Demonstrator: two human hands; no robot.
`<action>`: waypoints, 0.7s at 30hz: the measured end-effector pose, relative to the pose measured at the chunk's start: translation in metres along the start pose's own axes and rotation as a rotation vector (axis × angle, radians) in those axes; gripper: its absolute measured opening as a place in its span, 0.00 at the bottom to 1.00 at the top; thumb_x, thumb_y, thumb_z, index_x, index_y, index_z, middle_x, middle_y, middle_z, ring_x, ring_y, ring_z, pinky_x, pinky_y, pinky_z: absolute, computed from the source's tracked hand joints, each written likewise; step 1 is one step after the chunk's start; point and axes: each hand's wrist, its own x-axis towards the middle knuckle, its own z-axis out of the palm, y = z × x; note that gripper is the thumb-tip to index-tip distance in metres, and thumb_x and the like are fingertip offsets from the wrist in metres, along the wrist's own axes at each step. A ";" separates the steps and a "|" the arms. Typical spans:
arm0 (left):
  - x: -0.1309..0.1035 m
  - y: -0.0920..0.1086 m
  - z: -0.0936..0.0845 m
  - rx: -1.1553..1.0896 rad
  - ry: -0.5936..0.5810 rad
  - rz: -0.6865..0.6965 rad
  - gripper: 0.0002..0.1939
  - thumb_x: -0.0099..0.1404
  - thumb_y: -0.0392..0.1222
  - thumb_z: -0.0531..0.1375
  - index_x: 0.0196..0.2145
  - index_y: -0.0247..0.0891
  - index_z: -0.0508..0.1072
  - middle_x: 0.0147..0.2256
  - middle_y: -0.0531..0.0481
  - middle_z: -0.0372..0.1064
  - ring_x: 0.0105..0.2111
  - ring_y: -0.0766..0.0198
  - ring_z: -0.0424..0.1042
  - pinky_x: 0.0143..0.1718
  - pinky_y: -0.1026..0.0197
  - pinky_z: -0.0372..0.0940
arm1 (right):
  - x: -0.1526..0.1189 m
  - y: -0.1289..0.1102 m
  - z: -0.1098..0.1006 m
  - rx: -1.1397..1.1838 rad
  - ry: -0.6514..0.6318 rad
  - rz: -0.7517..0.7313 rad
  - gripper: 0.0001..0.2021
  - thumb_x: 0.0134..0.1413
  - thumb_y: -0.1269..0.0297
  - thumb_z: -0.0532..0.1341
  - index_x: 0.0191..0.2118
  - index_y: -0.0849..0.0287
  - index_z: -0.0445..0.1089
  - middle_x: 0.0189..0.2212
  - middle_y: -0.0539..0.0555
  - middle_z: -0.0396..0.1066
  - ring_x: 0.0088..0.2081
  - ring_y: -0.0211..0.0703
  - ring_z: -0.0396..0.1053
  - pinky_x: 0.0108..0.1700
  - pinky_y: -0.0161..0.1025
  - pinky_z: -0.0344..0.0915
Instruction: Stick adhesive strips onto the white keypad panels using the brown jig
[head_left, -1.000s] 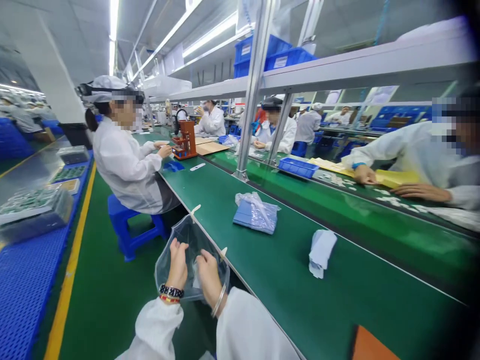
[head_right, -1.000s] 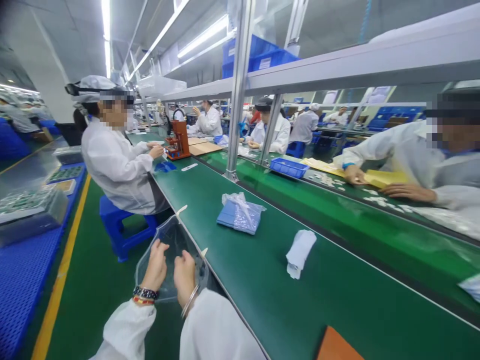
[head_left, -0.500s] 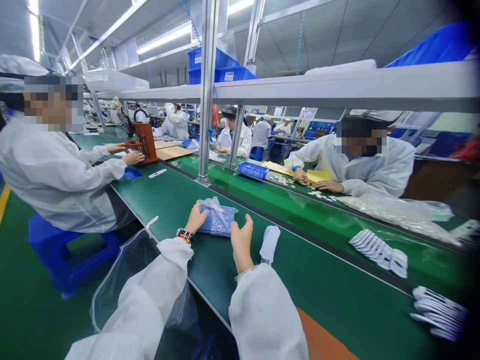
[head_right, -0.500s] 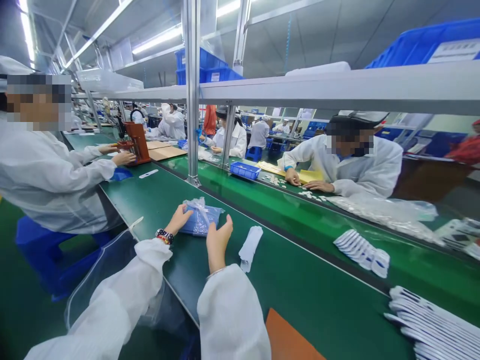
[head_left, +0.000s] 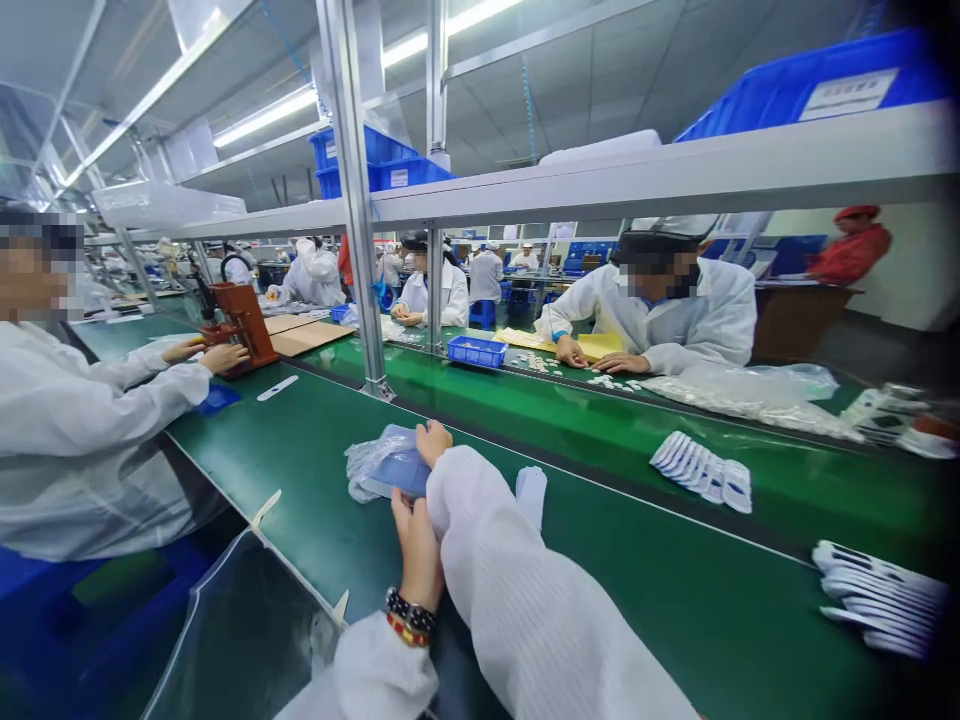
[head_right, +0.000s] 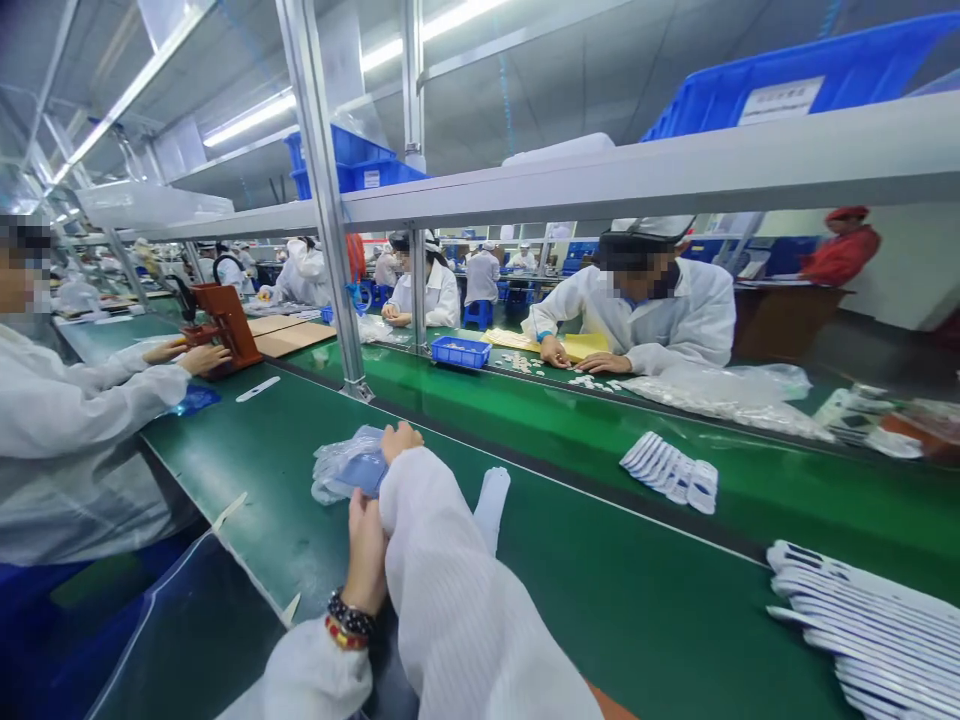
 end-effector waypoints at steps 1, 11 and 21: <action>-0.006 -0.004 0.005 0.010 0.011 0.006 0.19 0.66 0.44 0.56 0.54 0.38 0.62 0.54 0.42 0.61 0.48 0.55 0.66 0.47 0.47 0.65 | 0.005 -0.011 -0.008 -0.004 -0.028 -0.053 0.16 0.59 0.61 0.57 0.50 0.61 0.64 0.49 0.57 0.65 0.46 0.46 0.67 0.46 0.49 0.67; 0.006 0.008 -0.070 0.366 -0.060 0.350 0.34 0.61 0.34 0.53 0.63 0.39 0.45 0.62 0.37 0.46 0.62 0.49 0.50 0.57 0.48 0.57 | -0.037 -0.049 -0.172 -0.050 -0.325 -0.488 0.14 0.56 0.66 0.58 0.48 0.60 0.69 0.51 0.55 0.68 0.51 0.44 0.65 0.54 0.42 0.60; 0.079 0.052 -0.077 0.992 -0.549 0.727 0.37 0.48 0.39 0.67 0.56 0.47 0.64 0.64 0.42 0.44 0.65 0.42 0.35 0.58 0.32 0.29 | -0.123 0.117 -0.202 0.038 -0.046 -0.120 0.18 0.46 0.57 0.61 0.45 0.54 0.72 0.35 0.57 0.73 0.35 0.50 0.71 0.38 0.48 0.66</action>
